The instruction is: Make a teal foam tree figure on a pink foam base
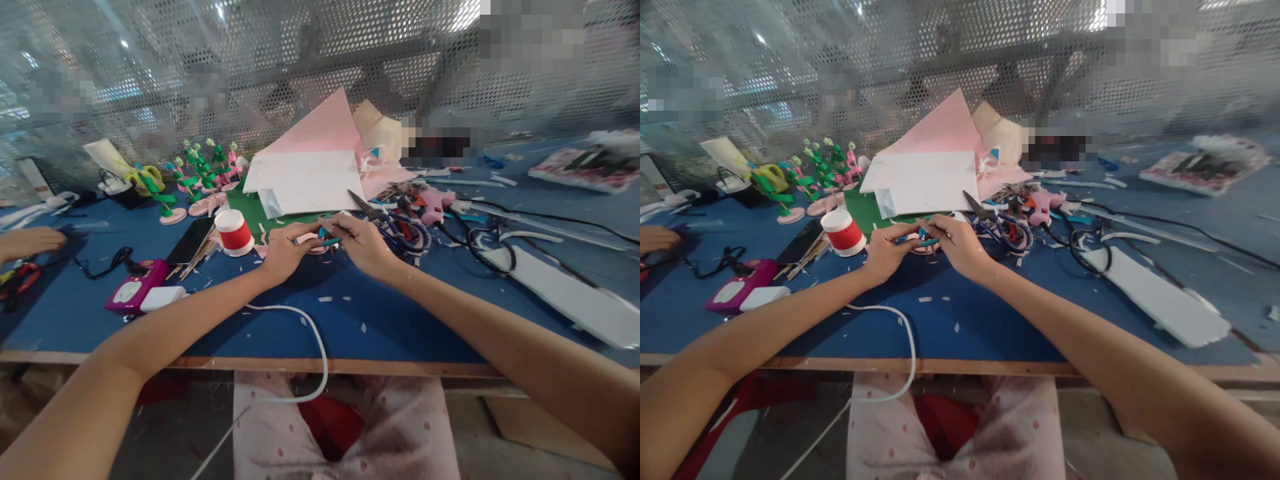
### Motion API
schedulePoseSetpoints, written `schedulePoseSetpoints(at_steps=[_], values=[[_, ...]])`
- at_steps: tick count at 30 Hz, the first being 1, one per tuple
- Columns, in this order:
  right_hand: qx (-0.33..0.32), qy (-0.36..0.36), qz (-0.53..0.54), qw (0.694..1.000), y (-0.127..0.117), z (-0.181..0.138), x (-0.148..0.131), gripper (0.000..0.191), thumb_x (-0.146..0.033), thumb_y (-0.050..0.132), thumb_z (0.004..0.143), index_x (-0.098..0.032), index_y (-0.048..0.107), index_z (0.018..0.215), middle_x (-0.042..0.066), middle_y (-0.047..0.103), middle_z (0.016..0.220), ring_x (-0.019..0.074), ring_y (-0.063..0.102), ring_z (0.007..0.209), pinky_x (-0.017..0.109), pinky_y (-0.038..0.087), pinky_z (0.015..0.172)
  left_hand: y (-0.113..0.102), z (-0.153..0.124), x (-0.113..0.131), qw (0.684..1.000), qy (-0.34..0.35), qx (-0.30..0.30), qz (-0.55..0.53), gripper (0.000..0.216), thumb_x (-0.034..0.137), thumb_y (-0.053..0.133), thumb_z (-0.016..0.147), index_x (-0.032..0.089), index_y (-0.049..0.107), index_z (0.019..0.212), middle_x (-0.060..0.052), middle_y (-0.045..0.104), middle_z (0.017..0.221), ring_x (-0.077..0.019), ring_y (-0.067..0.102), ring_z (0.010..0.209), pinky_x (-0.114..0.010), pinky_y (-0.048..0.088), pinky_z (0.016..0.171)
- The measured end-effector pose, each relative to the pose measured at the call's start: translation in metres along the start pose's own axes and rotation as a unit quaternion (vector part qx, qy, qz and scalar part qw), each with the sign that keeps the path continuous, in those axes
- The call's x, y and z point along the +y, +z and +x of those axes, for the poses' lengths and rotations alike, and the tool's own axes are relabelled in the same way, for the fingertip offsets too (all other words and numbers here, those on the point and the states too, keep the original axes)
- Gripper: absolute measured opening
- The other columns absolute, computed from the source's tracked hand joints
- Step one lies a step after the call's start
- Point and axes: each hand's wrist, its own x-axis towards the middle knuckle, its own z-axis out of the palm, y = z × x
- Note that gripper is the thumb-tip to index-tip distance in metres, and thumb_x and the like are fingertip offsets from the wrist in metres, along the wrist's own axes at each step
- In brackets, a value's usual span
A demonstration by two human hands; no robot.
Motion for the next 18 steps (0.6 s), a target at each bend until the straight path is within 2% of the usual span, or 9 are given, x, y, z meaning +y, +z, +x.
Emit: schedulePoseSetpoints(at_steps=[4,8,12,18], values=[[-0.012,-0.003,0.010,1.000,-0.0002,-0.0002,-0.0013,0.041,-0.057,0.048,0.079,-0.018,0.056,0.066,0.003,0.059,0.070,0.0147,0.053,0.068,0.026,0.038,0.063,-0.0003,0.0004,0.0005,1.000,-0.002,-0.011,-0.007,0.024,0.022,0.066,0.071,0.020,0.070,0.095,-0.004,0.072,0.090,-0.0169,0.066,0.080,-0.028,0.050,0.075],[-0.002,0.020,0.000,1.000,-0.0010,-0.0010,-0.0003,0.044,-0.059,0.047,0.078,-0.018,0.056,0.065,0.001,0.055,0.061,0.0119,0.049,0.056,0.025,0.036,0.056,-0.0013,0.0003,0.0010,1.000,0.014,0.004,0.019,0.022,0.023,0.066,0.072,0.020,0.071,0.093,-0.004,0.073,0.087,-0.0170,0.066,0.078,-0.028,0.050,0.072],[0.012,0.050,-0.002,0.999,0.0002,-0.0019,0.0030,0.047,-0.061,0.044,0.078,-0.017,0.055,0.065,0.000,0.052,0.054,0.0107,0.047,0.049,0.025,0.035,0.052,-0.0023,0.0005,0.0034,0.999,0.026,0.014,0.036,0.021,0.025,0.064,0.074,0.023,0.070,0.095,-0.004,0.072,0.092,-0.0170,0.066,0.082,-0.029,0.050,0.077],[0.014,0.082,0.091,0.992,0.0047,-0.0026,0.0048,0.043,-0.060,0.051,0.074,-0.018,0.055,0.066,-0.004,0.043,0.047,0.0067,0.036,0.039,0.022,0.027,0.041,-0.0044,0.0002,0.0057,0.995,0.058,0.055,0.059,0.021,0.031,0.063,0.075,0.025,0.070,0.094,-0.004,0.071,0.088,-0.0163,0.063,0.084,-0.029,0.049,0.078]])
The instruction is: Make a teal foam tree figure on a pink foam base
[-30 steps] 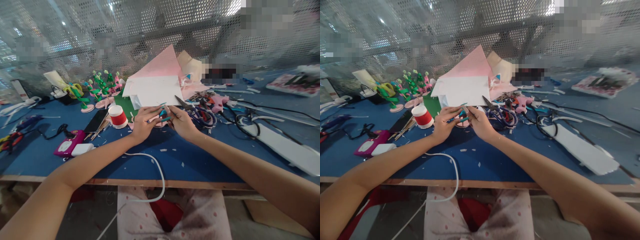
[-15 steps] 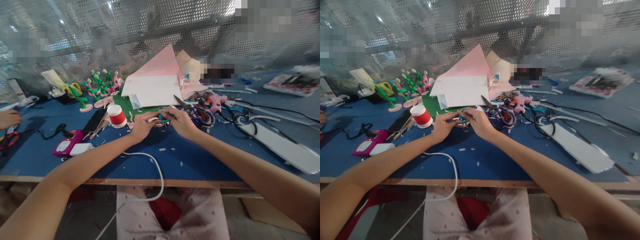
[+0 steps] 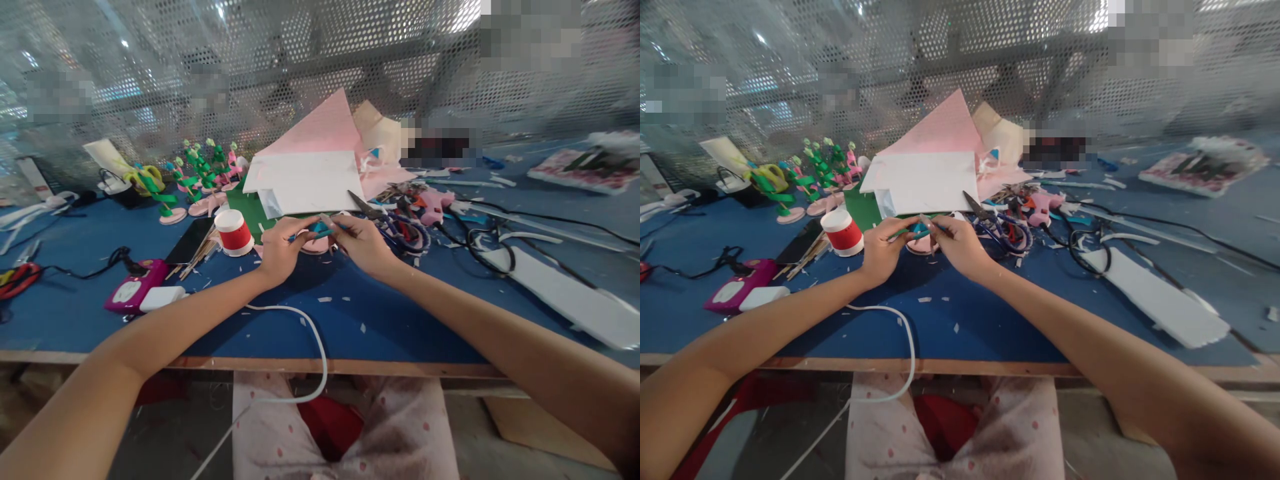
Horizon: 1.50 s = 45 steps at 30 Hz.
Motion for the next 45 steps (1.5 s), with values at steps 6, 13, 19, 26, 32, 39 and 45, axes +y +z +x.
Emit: schedulePoseSetpoints(at_steps=[6,13,19,26,32,39,45], values=[[-0.031,0.022,0.023,0.999,-0.0003,-0.0005,0.0000,0.038,-0.055,0.050,0.078,-0.019,0.054,0.067,-0.006,0.039,0.042,0.0064,0.033,0.035,0.022,0.024,0.036,0.0018,-0.0017,-0.0049,0.999,-0.010,0.035,-0.020,0.021,0.034,0.066,0.073,0.026,0.071,0.091,-0.005,0.069,0.090,-0.0164,0.061,0.087,-0.030,0.050,0.078],[-0.100,-0.011,0.036,0.994,-0.0005,-0.0019,-0.0003,0.031,-0.049,0.046,0.083,-0.020,0.048,0.072,-0.006,0.047,0.047,0.0059,0.038,0.035,0.021,0.029,0.038,0.0018,-0.0005,-0.0012,0.996,-0.044,0.028,-0.068,0.021,0.032,0.068,0.071,0.025,0.071,0.090,-0.004,0.069,0.092,-0.0173,0.061,0.090,-0.034,0.050,0.083],[-0.118,-0.014,0.061,0.991,-0.0051,-0.0007,-0.0025,0.028,-0.048,0.046,0.084,-0.020,0.049,0.083,-0.010,0.038,0.040,0.0054,0.034,0.032,0.020,0.026,0.036,0.0023,0.0005,-0.0026,0.993,-0.065,0.014,-0.095,0.020,0.026,0.068,0.071,0.021,0.071,0.090,-0.004,0.070,0.091,-0.0181,0.063,0.091,-0.036,0.049,0.089],[-0.126,-0.021,0.082,0.988,-0.0077,0.0012,-0.0006,0.029,-0.048,0.048,0.082,-0.019,0.050,0.088,-0.009,0.043,0.045,0.0053,0.037,0.035,0.020,0.028,0.038,0.0018,0.0004,-0.0030,0.996,-0.047,-0.029,-0.066,0.024,0.032,0.059,0.078,0.023,0.069,0.098,-0.005,0.069,0.104,-0.0194,0.062,0.102,-0.039,0.044,0.098],[-0.100,-0.018,0.069,0.992,-0.0091,0.0010,-0.0053,0.031,-0.049,0.048,0.082,-0.019,0.052,0.086,-0.008,0.044,0.045,0.0054,0.039,0.036,0.020,0.026,0.037,0.0014,0.0000,-0.0023,0.994,-0.010,-0.108,-0.018,0.040,0.044,0.050,0.082,0.022,0.060,0.114,-0.007,0.060,0.120,-0.0221,0.053,0.117,-0.045,0.029,0.109],[-0.095,-0.003,0.080,0.992,-0.0072,0.0012,-0.0066,0.023,-0.042,0.053,0.081,-0.019,0.049,0.081,-0.006,0.049,0.050,0.0045,0.039,0.035,0.020,0.025,0.035,0.0018,-0.0032,-0.0031,0.987,0.022,-0.159,-0.023,0.051,0.046,0.048,0.083,0.019,0.048,0.126,-0.011,0.054,0.128,-0.0242,0.054,0.116,-0.043,0.031,0.108],[-0.095,0.010,0.077,0.992,-0.0050,0.0009,-0.0077,0.032,-0.047,0.057,0.077,-0.018,0.044,0.072,-0.007,0.049,0.045,0.0049,0.043,0.037,0.018,0.027,0.036,0.0030,-0.0055,0.0002,0.987,-0.028,-0.149,-0.059,0.047,0.044,0.047,0.084,0.017,0.049,0.123,-0.011,0.060,0.120,-0.0211,0.060,0.106,-0.030,0.051,0.088]])
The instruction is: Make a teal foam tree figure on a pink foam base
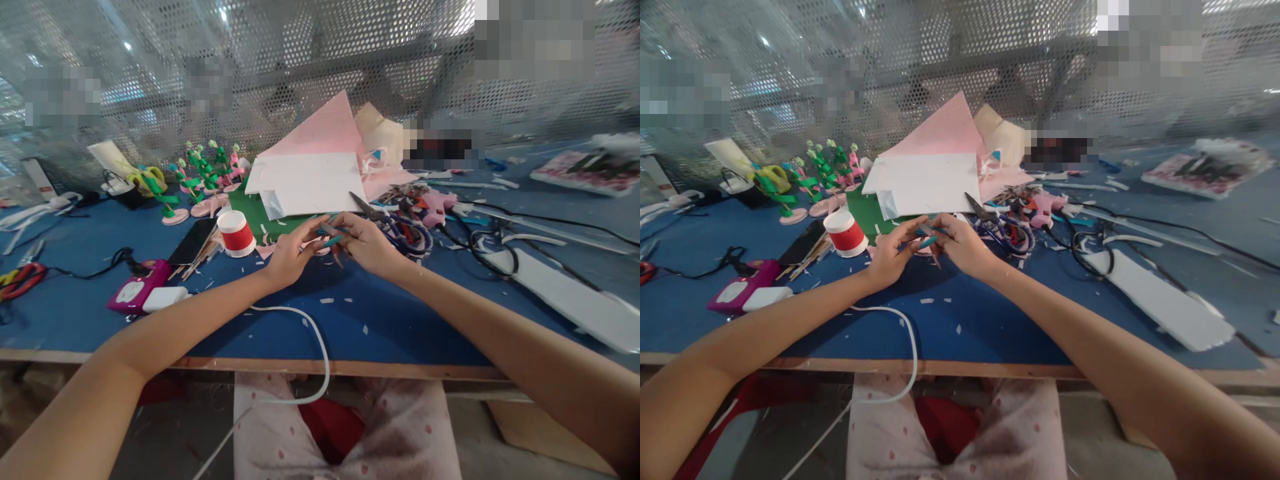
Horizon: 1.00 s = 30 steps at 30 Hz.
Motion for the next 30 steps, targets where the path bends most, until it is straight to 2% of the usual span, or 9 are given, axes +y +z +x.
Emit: schedulePoseSetpoints(at_steps=[6,12,17,23,27,30], values=[[0.014,0.036,-0.005,0.999,0.000,0.000,-0.001,0.039,-0.052,0.063,0.070,-0.018,0.043,0.066,-0.004,0.053,0.043,0.0051,0.043,0.034,0.019,0.028,0.034,0.000,0.000,0.005,0.999,-0.018,0.015,-0.036,0.043,0.045,0.051,0.082,0.017,0.054,0.114,-0.009,0.066,0.106,-0.0189,0.064,0.097,-0.027,0.052,0.079],[0.028,0.069,-0.020,0.997,0.001,0.001,0.000,0.036,-0.048,0.064,0.070,-0.017,0.047,0.066,-0.004,0.052,0.037,0.0036,0.035,0.026,0.018,0.022,0.029,0.003,0.004,0.004,0.992,-0.070,0.070,-0.083,0.042,0.051,0.050,0.080,0.013,0.061,0.096,-0.006,0.067,0.082,-0.0118,0.059,0.067,-0.022,0.045,0.059],[0.024,0.074,0.010,0.997,0.001,0.001,-0.002,0.035,-0.048,0.067,0.066,-0.016,0.052,0.070,-0.004,0.054,0.037,0.0078,0.044,0.026,0.018,0.029,0.028,0.005,0.005,0.002,0.984,-0.090,0.074,-0.136,0.040,0.048,0.056,0.078,0.017,0.058,0.102,-0.001,0.065,0.071,-0.0084,0.050,0.052,-0.021,0.037,0.048],[0.032,0.097,0.022,0.995,-0.004,0.003,0.000,0.040,-0.049,0.074,0.056,-0.014,0.059,0.067,0.001,0.062,0.045,0.0103,0.051,0.031,0.019,0.038,0.031,0.005,0.005,0.008,0.981,-0.078,0.081,-0.157,0.044,0.047,0.057,0.077,0.020,0.053,0.111,-0.001,0.064,0.071,-0.0086,0.052,0.052,-0.022,0.038,0.047],[0.027,0.079,-0.033,0.996,-0.013,0.003,0.002,0.040,-0.053,0.066,0.064,-0.013,0.064,0.064,0.007,0.068,0.061,0.0130,0.058,0.040,0.024,0.047,0.039,0.003,0.005,0.005,0.979,-0.090,0.127,-0.130,0.046,0.046,0.056,0.079,0.019,0.051,0.115,0.003,0.053,0.053,-0.0102,0.052,0.050,-0.023,0.041,0.048],[0.058,0.049,-0.116,0.990,-0.020,0.004,0.006,0.039,-0.048,0.058,0.074,-0.012,0.068,0.085,0.011,0.070,0.082,0.0156,0.062,0.051,0.029,0.052,0.048,0.002,0.007,-0.001,0.975,-0.100,0.162,-0.118,0.047,0.047,0.056,0.078,0.019,0.051,0.116,0.004,0.052,0.051,-0.0104,0.053,0.049,-0.023,0.044,0.048]])
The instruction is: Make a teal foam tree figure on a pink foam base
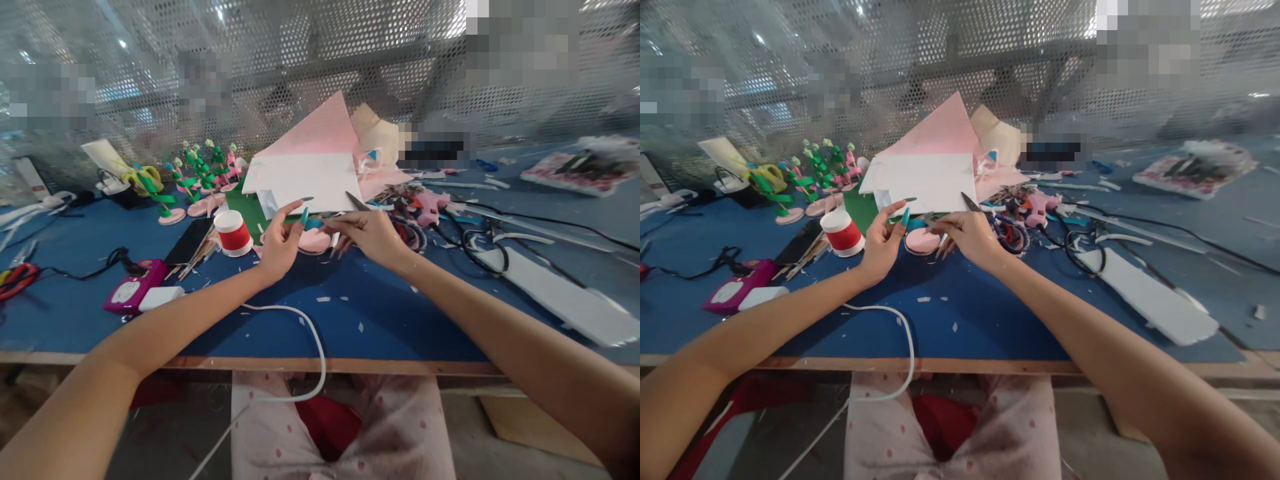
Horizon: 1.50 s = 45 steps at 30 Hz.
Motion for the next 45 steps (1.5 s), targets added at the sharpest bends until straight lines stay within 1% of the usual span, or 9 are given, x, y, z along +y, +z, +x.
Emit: schedulePoseSetpoints(at_steps=[3,5,8,11,18,31,36,40,45], values=[[0.054,-0.066,-0.102,0.991,-0.003,0.003,0.005,0.047,-0.038,0.060,0.074,-0.016,0.057,0.116,0.014,0.060,0.116,0.0191,0.065,0.074,0.032,0.054,0.060,-0.001,0.002,-0.004,0.999,0.010,0.030,0.010,0.051,0.050,0.056,0.077,0.020,0.050,0.117,-0.001,0.065,0.070,-0.0130,0.061,0.062,-0.025,0.049,0.056],[0.088,-0.111,-0.152,0.978,-0.003,0.004,0.007,0.052,-0.037,0.061,0.073,-0.017,0.053,0.119,0.015,0.052,0.127,0.0199,0.062,0.086,0.033,0.053,0.067,-0.001,0.003,-0.005,0.999,0.018,0.039,0.018,0.052,0.051,0.054,0.077,0.019,0.049,0.118,-0.005,0.068,0.084,-0.0160,0.064,0.074,-0.028,0.052,0.064],[0.113,-0.111,-0.163,0.974,0.001,0.003,0.007,0.040,-0.048,0.053,0.077,-0.015,0.061,0.098,0.013,0.061,0.105,0.0184,0.059,0.085,0.032,0.050,0.071,-0.001,0.002,-0.003,1.000,0.018,0.019,0.017,0.052,0.050,0.053,0.079,0.020,0.048,0.120,-0.008,0.068,0.100,-0.0200,0.065,0.090,-0.033,0.054,0.075],[0.047,-0.053,-0.059,0.996,0.008,0.001,0.005,0.052,-0.064,0.043,0.076,-0.015,0.060,0.076,0.007,0.063,0.074,0.0148,0.057,0.067,0.028,0.047,0.061,0.001,0.000,0.001,0.999,0.022,-0.026,0.010,0.051,0.049,0.053,0.080,0.020,0.049,0.121,-0.009,0.066,0.108,-0.0215,0.062,0.100,-0.037,0.051,0.086],[-0.048,-0.033,0.146,0.988,0.021,-0.003,-0.004,0.059,-0.075,0.048,0.064,-0.017,0.060,0.068,0.004,0.063,0.064,0.0123,0.055,0.053,0.025,0.043,0.048,0.002,-0.002,0.001,0.996,0.016,-0.093,-0.002,0.049,0.046,0.050,0.082,0.022,0.048,0.125,-0.009,0.056,0.126,-0.0219,0.056,0.113,-0.039,0.046,0.096],[-0.005,-0.016,0.162,0.987,0.024,-0.004,-0.002,0.044,-0.060,0.059,0.067,-0.017,0.058,0.064,0.000,0.060,0.057,0.0086,0.052,0.047,0.022,0.041,0.044,0.000,-0.003,0.002,0.992,0.062,-0.086,0.071,0.046,0.045,0.047,0.084,0.021,0.052,0.123,-0.007,0.045,0.137,-0.0196,0.034,0.132,-0.037,0.025,0.112],[-0.026,-0.024,0.164,0.986,0.026,-0.005,-0.006,0.044,-0.061,0.059,0.066,-0.017,0.055,0.063,0.000,0.059,0.057,0.0083,0.052,0.047,0.021,0.042,0.043,0.000,-0.001,-0.002,0.994,0.043,-0.088,0.052,0.046,0.045,0.053,0.081,0.021,0.053,0.121,-0.009,0.054,0.127,-0.0207,0.047,0.121,-0.038,0.034,0.105],[-0.001,-0.034,0.151,0.988,0.026,-0.006,-0.009,0.046,-0.063,0.058,0.066,-0.017,0.054,0.062,-0.001,0.056,0.057,0.0075,0.051,0.046,0.020,0.041,0.041,-0.002,0.000,-0.003,0.987,0.061,-0.072,0.131,0.039,0.049,0.049,0.081,0.022,0.065,0.105,-0.007,0.064,0.112,-0.0208,0.050,0.114,-0.039,0.035,0.102],[0.015,-0.028,0.165,0.986,0.026,-0.008,-0.013,0.046,-0.064,0.056,0.068,-0.018,0.054,0.067,-0.002,0.053,0.055,0.0082,0.051,0.045,0.020,0.041,0.039,-0.003,-0.001,-0.001,0.977,0.089,-0.132,0.140,0.046,0.053,0.038,0.085,0.026,0.060,0.115,-0.005,0.059,0.121,-0.0205,0.045,0.121,-0.040,0.034,0.104]])
